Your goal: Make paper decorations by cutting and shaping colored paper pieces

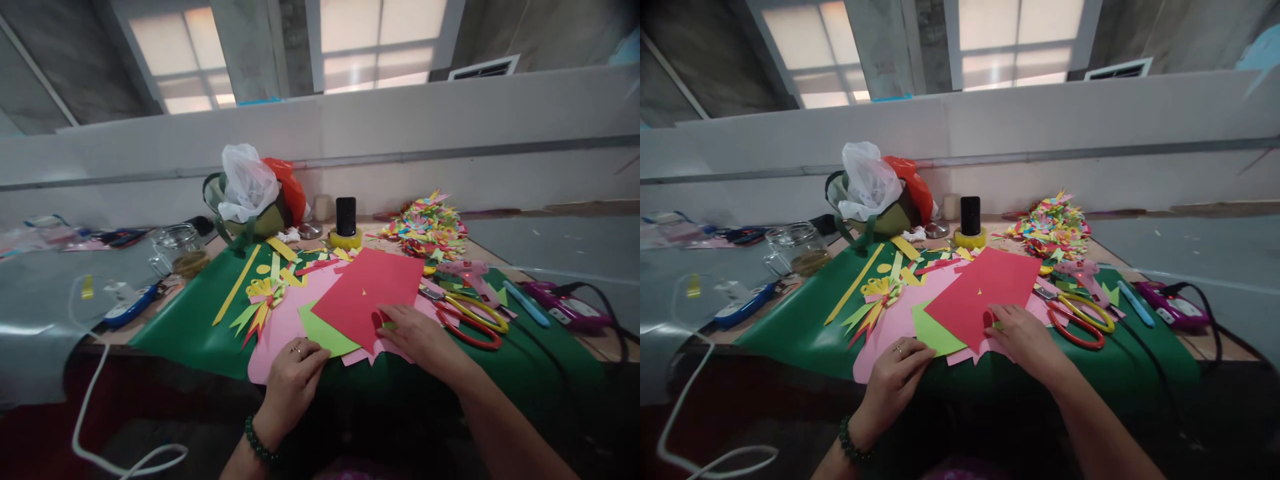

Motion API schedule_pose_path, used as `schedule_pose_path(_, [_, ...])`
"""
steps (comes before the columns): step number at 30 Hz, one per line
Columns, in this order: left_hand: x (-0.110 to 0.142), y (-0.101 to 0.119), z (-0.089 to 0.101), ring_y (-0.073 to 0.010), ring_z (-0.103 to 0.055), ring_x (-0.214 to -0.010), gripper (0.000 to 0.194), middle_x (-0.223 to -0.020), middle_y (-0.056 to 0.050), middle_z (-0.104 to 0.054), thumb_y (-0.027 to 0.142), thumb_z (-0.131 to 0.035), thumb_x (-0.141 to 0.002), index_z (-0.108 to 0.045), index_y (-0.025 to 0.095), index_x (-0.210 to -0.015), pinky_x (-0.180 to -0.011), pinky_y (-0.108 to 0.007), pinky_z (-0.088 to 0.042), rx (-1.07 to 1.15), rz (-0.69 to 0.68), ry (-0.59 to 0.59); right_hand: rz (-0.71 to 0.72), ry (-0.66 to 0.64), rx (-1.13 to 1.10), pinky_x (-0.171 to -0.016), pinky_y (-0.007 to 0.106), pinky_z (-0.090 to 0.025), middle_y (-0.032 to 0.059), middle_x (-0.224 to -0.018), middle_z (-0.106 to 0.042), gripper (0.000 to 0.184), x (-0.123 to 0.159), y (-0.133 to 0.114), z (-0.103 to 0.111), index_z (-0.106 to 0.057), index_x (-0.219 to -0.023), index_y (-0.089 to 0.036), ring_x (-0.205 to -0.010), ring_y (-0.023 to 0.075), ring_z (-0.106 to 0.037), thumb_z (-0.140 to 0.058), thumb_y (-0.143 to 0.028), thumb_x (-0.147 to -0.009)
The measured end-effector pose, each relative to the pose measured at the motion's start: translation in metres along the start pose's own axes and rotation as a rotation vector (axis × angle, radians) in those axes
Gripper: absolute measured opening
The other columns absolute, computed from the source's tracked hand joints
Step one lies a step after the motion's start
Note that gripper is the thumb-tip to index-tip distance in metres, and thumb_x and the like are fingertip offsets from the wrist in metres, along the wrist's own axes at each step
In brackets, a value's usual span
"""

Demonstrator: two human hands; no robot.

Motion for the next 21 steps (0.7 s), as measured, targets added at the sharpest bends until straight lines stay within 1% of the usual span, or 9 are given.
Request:
schedule_pose_path(2, [0.0, 0.0, -0.001, -0.0168, -0.061, -0.073, 0.019, -0.078, -0.005, -0.066, 0.011, -0.05, -0.09, -0.067, 0.019, -0.088, -0.063, -0.028, -0.051, -0.002, 0.0, 0.006, 0.009, 0.005, 0.038, -0.075, 0.034, -0.052, 0.0097, -0.099, -0.071, 0.02, 0.001, -0.012, 0.001, -0.063, -0.106, -0.018, -0.091, 0.0251, -0.065, -0.058, -0.028, -0.09])
schedule_pose_path(4, [0.0, -0.002, 0.0, -0.0175, -0.061, -0.075, 0.019, -0.08, -0.005, -0.065, 0.01, -0.049, -0.088, -0.065, 0.02, -0.088, -0.064, -0.028, -0.052, -0.024, 0.034, 0.041, 0.014, 0.013, 0.071, -0.074, 0.037, -0.052, 0.0114, -0.097, -0.071, 0.024, 0.004, -0.029, 0.002, -0.063, -0.107, -0.016, -0.087, 0.0269, -0.065, -0.062, -0.03, -0.088])
schedule_pose_path(6, [0.0, -0.005, 0.002, -0.0204, -0.063, -0.084, 0.019, -0.088, -0.007, -0.066, 0.009, -0.05, -0.084, -0.063, 0.021, -0.093, -0.071, -0.032, -0.054, -0.081, 0.071, 0.093, 0.014, 0.016, 0.054, -0.072, 0.038, -0.054, 0.0131, -0.098, -0.071, 0.03, 0.008, -0.048, 0.004, -0.063, -0.111, -0.014, -0.085, 0.0282, -0.065, -0.064, -0.03, -0.086])
schedule_pose_path(8, [-0.002, -0.007, 0.002, -0.0245, -0.062, -0.098, 0.032, -0.105, -0.01, -0.066, 0.008, -0.049, -0.081, -0.06, 0.022, -0.108, -0.082, -0.04, -0.053, -0.168, 0.071, 0.1, 0.065, 0.016, -0.041, -0.073, 0.038, -0.055, 0.0132, -0.1, -0.072, 0.034, 0.013, -0.065, 0.008, -0.061, -0.117, -0.014, -0.087, 0.0275, -0.066, -0.063, -0.028, -0.086])
schedule_pose_path(10, [-0.003, -0.009, 0.0, -0.0271, -0.059, -0.11, 0.051, -0.12, -0.011, -0.063, 0.005, -0.047, -0.078, -0.054, 0.024, -0.125, -0.092, -0.047, -0.049, -0.248, 0.043, 0.039, 0.152, 0.06, -0.148, -0.082, 0.038, -0.055, 0.0129, -0.109, -0.07, 0.037, 0.018, -0.073, 0.016, -0.058, -0.124, -0.014, -0.097, 0.0256, -0.065, -0.057, -0.021, -0.088])
schedule_pose_path(12, [-0.002, -0.013, -0.003, -0.0277, -0.058, -0.114, 0.061, -0.126, -0.01, -0.062, 0.001, -0.045, -0.075, -0.051, 0.027, -0.131, -0.097, -0.052, -0.045, -0.286, 0.029, -0.037, 0.165, 0.106, -0.17, -0.094, 0.041, -0.051, 0.0131, -0.124, -0.064, 0.042, 0.022, -0.063, 0.024, -0.054, -0.13, -0.015, -0.111, 0.0251, -0.06, -0.05, -0.013, -0.088])
schedule_pose_path(15, [0.002, -0.021, -0.008, -0.0264, -0.063, -0.108, 0.056, -0.119, -0.008, -0.067, 0.0, -0.044, -0.073, -0.061, 0.028, -0.119, -0.096, -0.053, -0.046, -0.251, 0.033, -0.1, 0.015, 0.077, -0.057, -0.099, 0.047, -0.047, 0.0145, -0.133, -0.058, 0.043, 0.021, -0.03, 0.028, -0.055, -0.131, -0.016, -0.122, 0.0293, -0.054, -0.047, -0.015, -0.089])
schedule_pose_path(18, [0.005, -0.028, -0.012, -0.0249, -0.066, -0.101, 0.049, -0.111, -0.007, -0.071, 0.002, -0.044, -0.075, -0.066, 0.027, -0.111, -0.092, -0.051, -0.051, -0.201, 0.053, -0.111, -0.088, -0.036, 0.011, -0.097, 0.047, -0.048, 0.0161, -0.13, -0.061, 0.038, 0.018, -0.007, 0.023, -0.058, -0.128, -0.016, -0.119, 0.0305, -0.057, -0.048, -0.029, -0.094])
schedule_pose_path(21, [0.006, -0.032, -0.013, -0.0245, -0.066, -0.104, 0.048, -0.115, -0.009, -0.069, 0.004, -0.045, -0.074, -0.066, 0.024, -0.113, -0.087, -0.044, -0.056, -0.176, 0.092, -0.075, -0.115, -0.107, 0.022, -0.094, 0.045, -0.049, 0.0157, -0.126, -0.063, 0.039, 0.016, -0.004, 0.017, -0.059, -0.126, -0.014, -0.114, 0.0305, -0.059, -0.05, -0.037, -0.094])
Point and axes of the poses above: each hand's wrist, its own x-axis away from the middle knuckle, its own z-axis out of the back of the hand, y = z × x, the point moved 4 cm from there along -x, towards the middle knuckle
